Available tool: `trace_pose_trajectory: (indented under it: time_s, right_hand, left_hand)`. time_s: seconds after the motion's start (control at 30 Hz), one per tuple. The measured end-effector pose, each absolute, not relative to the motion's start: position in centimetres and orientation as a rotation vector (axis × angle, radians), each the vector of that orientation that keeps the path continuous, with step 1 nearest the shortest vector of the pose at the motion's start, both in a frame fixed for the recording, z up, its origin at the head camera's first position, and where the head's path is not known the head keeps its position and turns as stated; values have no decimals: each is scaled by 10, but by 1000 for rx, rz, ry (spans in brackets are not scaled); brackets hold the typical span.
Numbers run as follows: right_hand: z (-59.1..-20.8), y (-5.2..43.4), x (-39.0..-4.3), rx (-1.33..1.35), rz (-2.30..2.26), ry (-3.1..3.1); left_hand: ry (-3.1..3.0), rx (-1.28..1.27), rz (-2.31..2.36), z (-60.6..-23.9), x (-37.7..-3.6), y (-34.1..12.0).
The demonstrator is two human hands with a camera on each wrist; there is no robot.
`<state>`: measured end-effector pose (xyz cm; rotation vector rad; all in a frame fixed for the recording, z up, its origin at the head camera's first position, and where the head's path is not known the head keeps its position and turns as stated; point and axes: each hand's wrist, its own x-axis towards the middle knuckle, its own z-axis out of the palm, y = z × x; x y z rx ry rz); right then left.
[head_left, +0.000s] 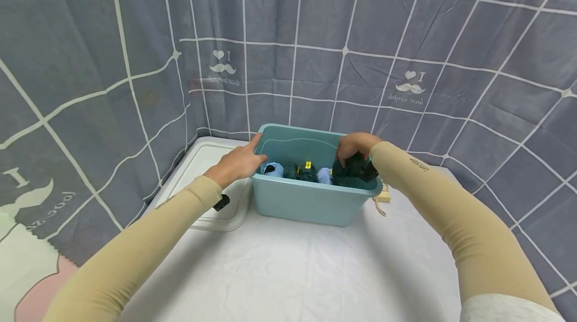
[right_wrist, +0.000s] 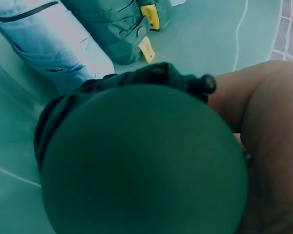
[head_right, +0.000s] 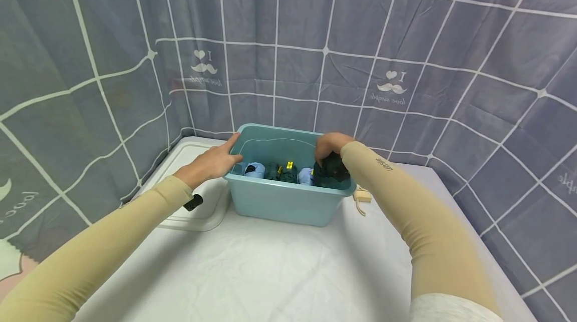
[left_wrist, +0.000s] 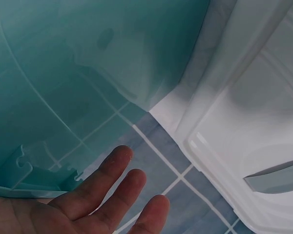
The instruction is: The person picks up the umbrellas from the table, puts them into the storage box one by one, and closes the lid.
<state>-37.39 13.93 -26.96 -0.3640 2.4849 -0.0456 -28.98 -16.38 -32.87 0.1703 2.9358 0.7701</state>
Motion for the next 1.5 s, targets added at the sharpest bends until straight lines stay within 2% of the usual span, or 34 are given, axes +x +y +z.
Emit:
trace_pose_trajectory:
  time_s: [0.8,1.5]
  right_hand:
    - [-294,143,-383,-374,-63,2319]
    - [-260,163,-359,-540,-430,2474]
  left_hand:
    - [2934,163,758,-329,-288,-162]
    - [2927,155,756,-328,-290,-164]
